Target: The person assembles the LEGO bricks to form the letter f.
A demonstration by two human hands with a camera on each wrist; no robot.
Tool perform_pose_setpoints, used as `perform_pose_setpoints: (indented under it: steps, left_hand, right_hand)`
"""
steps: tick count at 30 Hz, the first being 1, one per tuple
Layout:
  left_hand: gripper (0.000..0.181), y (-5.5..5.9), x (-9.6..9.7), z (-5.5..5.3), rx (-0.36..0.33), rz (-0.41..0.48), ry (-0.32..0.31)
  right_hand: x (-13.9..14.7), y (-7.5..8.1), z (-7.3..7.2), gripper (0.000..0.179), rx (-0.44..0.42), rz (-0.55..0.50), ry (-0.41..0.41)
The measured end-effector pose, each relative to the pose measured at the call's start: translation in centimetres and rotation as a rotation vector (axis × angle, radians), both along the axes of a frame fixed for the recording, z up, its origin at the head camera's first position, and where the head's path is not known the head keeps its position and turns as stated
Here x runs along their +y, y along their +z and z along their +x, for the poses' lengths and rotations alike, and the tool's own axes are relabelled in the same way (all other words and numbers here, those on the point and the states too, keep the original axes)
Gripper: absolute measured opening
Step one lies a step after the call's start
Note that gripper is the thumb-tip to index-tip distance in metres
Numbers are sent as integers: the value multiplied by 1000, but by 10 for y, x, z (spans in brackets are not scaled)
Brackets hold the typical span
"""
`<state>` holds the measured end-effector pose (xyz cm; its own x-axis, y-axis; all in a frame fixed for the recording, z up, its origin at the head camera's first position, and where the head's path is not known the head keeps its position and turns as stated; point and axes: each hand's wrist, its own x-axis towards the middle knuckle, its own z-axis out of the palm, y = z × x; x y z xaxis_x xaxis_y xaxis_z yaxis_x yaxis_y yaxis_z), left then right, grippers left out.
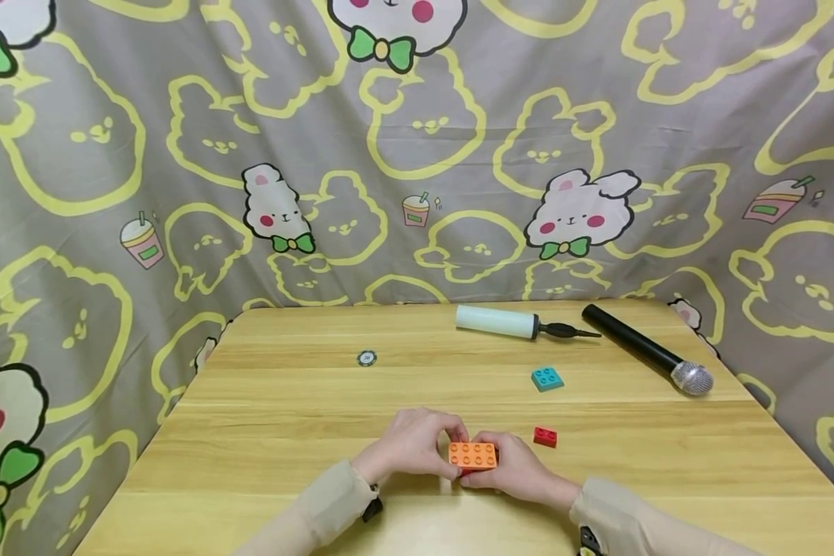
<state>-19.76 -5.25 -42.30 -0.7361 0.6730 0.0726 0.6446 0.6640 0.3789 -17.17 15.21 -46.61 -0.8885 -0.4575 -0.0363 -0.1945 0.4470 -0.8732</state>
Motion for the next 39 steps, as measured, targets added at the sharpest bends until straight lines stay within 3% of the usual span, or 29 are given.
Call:
perform_pose_setpoints:
  steps: [24,39]
  left_hand:
    - [28,0,3,3,-27,17,37]
    - [29,-2,3,7,-59,12,101]
  right_hand:
    - [0,-2,2,30,16,1,-8]
    - [-2,-1,2,31,20,14,-14]
